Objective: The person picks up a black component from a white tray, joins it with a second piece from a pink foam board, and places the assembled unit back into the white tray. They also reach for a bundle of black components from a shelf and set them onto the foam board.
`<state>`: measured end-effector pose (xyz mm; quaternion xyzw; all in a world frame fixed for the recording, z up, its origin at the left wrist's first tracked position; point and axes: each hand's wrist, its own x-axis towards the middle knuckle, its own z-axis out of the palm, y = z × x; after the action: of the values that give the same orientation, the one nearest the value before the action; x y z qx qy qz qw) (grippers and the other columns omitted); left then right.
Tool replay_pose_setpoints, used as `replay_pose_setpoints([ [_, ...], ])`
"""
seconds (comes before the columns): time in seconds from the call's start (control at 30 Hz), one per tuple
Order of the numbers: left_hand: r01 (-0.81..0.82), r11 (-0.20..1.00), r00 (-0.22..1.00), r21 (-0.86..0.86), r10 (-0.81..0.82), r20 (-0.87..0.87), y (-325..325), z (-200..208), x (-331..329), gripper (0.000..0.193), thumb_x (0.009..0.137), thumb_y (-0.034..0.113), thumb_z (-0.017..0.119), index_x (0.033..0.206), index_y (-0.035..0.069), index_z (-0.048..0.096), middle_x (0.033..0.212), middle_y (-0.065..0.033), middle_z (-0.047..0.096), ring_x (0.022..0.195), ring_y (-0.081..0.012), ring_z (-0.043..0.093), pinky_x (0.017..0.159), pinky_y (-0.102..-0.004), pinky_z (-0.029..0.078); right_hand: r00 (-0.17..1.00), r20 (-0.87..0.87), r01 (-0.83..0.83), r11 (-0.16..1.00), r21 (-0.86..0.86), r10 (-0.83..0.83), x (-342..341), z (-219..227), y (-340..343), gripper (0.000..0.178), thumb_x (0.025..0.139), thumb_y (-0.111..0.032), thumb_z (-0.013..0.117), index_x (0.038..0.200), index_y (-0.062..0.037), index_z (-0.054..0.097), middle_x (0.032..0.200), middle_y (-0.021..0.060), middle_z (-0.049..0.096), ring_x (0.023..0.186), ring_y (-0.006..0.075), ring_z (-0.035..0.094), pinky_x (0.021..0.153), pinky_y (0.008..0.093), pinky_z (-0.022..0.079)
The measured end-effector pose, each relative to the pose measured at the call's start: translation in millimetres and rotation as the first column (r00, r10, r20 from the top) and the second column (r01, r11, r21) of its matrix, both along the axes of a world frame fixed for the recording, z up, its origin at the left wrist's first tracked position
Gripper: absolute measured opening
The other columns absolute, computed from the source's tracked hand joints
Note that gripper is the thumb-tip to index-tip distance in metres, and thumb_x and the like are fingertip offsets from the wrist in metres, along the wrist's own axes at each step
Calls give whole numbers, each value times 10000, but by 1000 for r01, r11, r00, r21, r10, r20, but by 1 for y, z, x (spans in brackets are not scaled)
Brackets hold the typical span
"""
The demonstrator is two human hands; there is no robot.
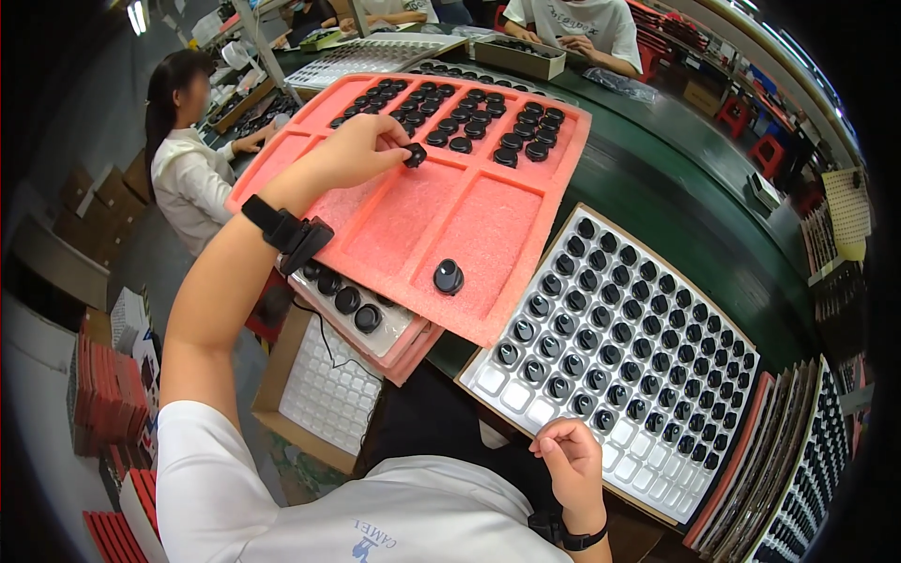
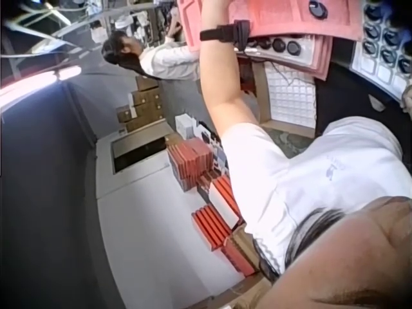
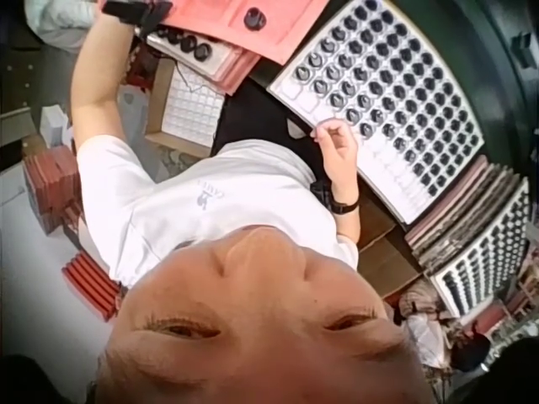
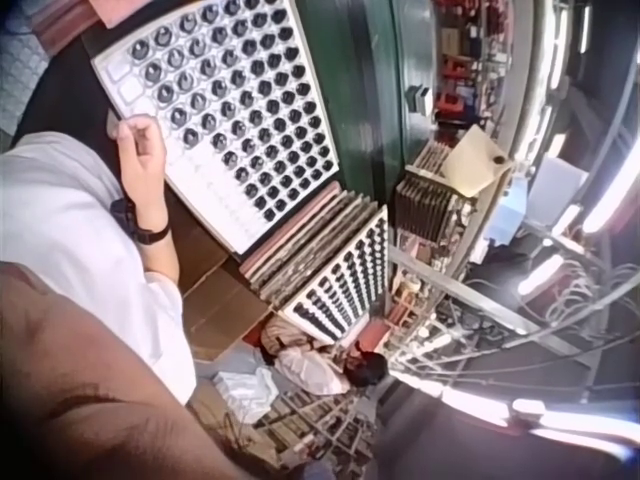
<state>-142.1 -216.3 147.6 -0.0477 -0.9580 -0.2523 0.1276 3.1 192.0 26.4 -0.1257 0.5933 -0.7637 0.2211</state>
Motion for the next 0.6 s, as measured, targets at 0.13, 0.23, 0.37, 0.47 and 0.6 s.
replay_pose_setpoints([
  [0.13, 53, 954, 995, 294, -74, 61, 30, 16, 23, 201, 785, 63, 656, 955, -28, 600, 842, -67, 640, 744, -112, 592, 685, -249, 487, 1000, 6, -8, 1000, -15, 8, -3, 0, 3, 30, 882, -31, 541, 891, -13, 519, 853, 65, 572, 765, 117, 555, 689, 232, 449],
  [0.23, 175, 935, 983, 307, -182, -7, 68, 23, 63, 203, 772, 19, 646, 962, -19, 589, 916, -67, 624, 805, -107, 596, 705, -242, 488, 998, 19, 55, 998, -21, -55, -1, 0, 9, 25, 881, -22, 540, 897, -16, 522, 866, 65, 571, 785, 116, 553, 700, 230, 448],
  [0.37, 258, 836, 953, 484, -302, 12, 127, 17, 133, 257, 721, -23, 632, 970, -22, 569, 989, -120, 619, 923, -179, 597, 813, -306, 480, 979, -168, -116, 993, 14, 117, -11, -3, 6, 84, 879, -17, 554, 962, -11, 546, 921, 65, 554, 819, 129, 534, 729, 250, 449],
  [0.47, 470, 764, 863, 443, -502, -50, 148, -6, 157, 248, 703, 4, 664, 928, -15, 560, 988, -153, 609, 892, -194, 593, 799, -304, 473, 906, -416, -81, 997, 14, 80, -17, 25, -7, 211, 855, -34, 592, 1065, -29, 566, 937, 79, 537, 827, 160, 540, 718, 272, 454],
  [0.6, 358, 685, 880, 635, -475, 16, 174, -53, 169, 281, 720, 58, 699, 940, -16, 540, 1011, -154, 564, 892, -180, 570, 791, -295, 468, 666, -745, 51, 999, 0, -34, -16, 47, -19, 355, 783, -58, 675, 1122, -40, 570, 976, 98, 523, 825, 215, 553, 695, 301, 474],
])
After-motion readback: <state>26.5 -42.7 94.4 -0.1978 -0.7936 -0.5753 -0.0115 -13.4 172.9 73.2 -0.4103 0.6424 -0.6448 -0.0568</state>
